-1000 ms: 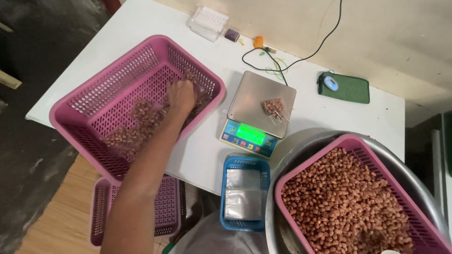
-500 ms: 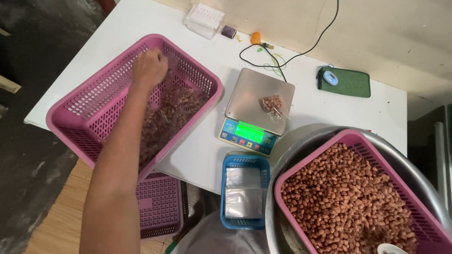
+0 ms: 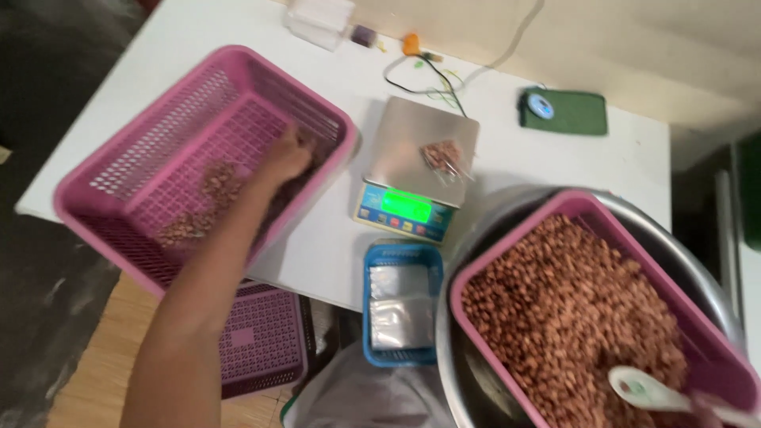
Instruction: Bagging and weighing nuts from a large container into small individual portions using a spoon and a digital scale.
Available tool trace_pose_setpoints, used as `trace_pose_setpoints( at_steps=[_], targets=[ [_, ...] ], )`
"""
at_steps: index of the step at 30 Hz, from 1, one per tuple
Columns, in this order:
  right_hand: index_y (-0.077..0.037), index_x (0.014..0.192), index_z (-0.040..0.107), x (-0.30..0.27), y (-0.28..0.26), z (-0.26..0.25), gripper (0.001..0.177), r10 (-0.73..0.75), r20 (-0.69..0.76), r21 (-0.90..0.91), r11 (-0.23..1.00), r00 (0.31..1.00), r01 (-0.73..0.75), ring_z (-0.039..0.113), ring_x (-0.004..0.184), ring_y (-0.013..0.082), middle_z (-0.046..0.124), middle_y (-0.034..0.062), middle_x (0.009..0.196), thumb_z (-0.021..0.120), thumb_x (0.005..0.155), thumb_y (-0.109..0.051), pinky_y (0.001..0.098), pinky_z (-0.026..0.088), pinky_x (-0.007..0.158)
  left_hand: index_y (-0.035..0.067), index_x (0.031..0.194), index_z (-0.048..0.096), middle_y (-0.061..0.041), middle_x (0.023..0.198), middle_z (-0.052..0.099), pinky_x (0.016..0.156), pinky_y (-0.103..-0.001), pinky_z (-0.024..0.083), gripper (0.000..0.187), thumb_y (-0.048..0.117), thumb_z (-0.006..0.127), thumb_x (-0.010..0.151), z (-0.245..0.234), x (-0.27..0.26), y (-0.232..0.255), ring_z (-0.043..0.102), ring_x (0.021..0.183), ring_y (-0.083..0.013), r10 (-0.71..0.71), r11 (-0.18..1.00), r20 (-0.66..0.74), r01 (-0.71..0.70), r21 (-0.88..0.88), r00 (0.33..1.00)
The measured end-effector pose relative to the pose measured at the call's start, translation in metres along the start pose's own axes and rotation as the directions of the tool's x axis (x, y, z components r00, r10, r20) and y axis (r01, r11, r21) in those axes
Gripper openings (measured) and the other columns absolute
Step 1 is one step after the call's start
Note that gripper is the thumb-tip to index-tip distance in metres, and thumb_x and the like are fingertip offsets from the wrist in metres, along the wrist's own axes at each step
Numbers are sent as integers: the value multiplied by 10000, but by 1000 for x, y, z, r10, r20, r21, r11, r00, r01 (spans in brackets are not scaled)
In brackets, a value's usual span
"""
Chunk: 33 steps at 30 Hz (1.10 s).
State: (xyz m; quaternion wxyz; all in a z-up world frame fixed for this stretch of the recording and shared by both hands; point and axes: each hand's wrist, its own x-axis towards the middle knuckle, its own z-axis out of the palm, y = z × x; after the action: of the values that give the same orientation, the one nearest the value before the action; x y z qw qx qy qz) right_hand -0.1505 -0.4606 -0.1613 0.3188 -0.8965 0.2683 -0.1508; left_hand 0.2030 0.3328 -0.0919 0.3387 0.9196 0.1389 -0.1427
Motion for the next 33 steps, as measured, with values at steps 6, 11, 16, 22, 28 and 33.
trace_pose_setpoints(
  at_steps=[6,11,16,22,28,33],
  targets=[
    [-60,1171,811,-68,-161,8,433,211,-84,-264,938,974,-226,656,897,235,756,203,894,805,1005,-459,415,487,768,8,1291,558,-217,1287,559,953,-537,419,414,278,630,985,115,-50,-20,539,1170,-413,724,688,-367,-649,325,584],
    [-82,1062,784,-57,-163,10,345,7,-221,-366,926,975,-90,692,844,242,753,141,886,745,1046,-424,408,502,772,69,1203,613,-150,1083,670,816,-487,533,530,347,788,788,198,-176,8,631,1009,-380,777,503,215,-789,353,591],
    [-37,1023,728,-61,-177,44,85,-347,-84,-322,896,934,304,703,915,297,741,163,1062,685,980,-96,420,552,870,184,888,795,-4,904,826,740,-377,570,138,300,788,813,197,-162,20,791,850,-204,502,848,304,-530,14,810],
    [-66,1011,730,-64,-190,36,105,-73,-34,-198,978,997,65,735,929,271,781,111,1042,652,942,-75,426,562,841,49,891,697,-108,901,685,737,-483,525,352,253,436,1011,179,-164,32,714,785,-304,451,851,395,-519,82,801],
    [-213,1071,740,-58,-162,40,162,253,-27,-112,961,967,-255,765,860,160,812,16,851,669,941,-279,351,520,820,-43,883,670,-162,810,696,691,-373,604,291,-54,386,817,163,-185,46,701,728,-277,318,633,-23,-230,-739,948],
    [-122,1062,739,-64,-197,32,118,377,23,85,922,926,-377,794,818,197,774,64,1154,656,995,-173,287,596,618,-17,1128,725,-177,1099,771,851,-378,641,280,-48,599,880,152,-237,136,755,875,-287,367,653,341,21,-757,865]
  ],
)
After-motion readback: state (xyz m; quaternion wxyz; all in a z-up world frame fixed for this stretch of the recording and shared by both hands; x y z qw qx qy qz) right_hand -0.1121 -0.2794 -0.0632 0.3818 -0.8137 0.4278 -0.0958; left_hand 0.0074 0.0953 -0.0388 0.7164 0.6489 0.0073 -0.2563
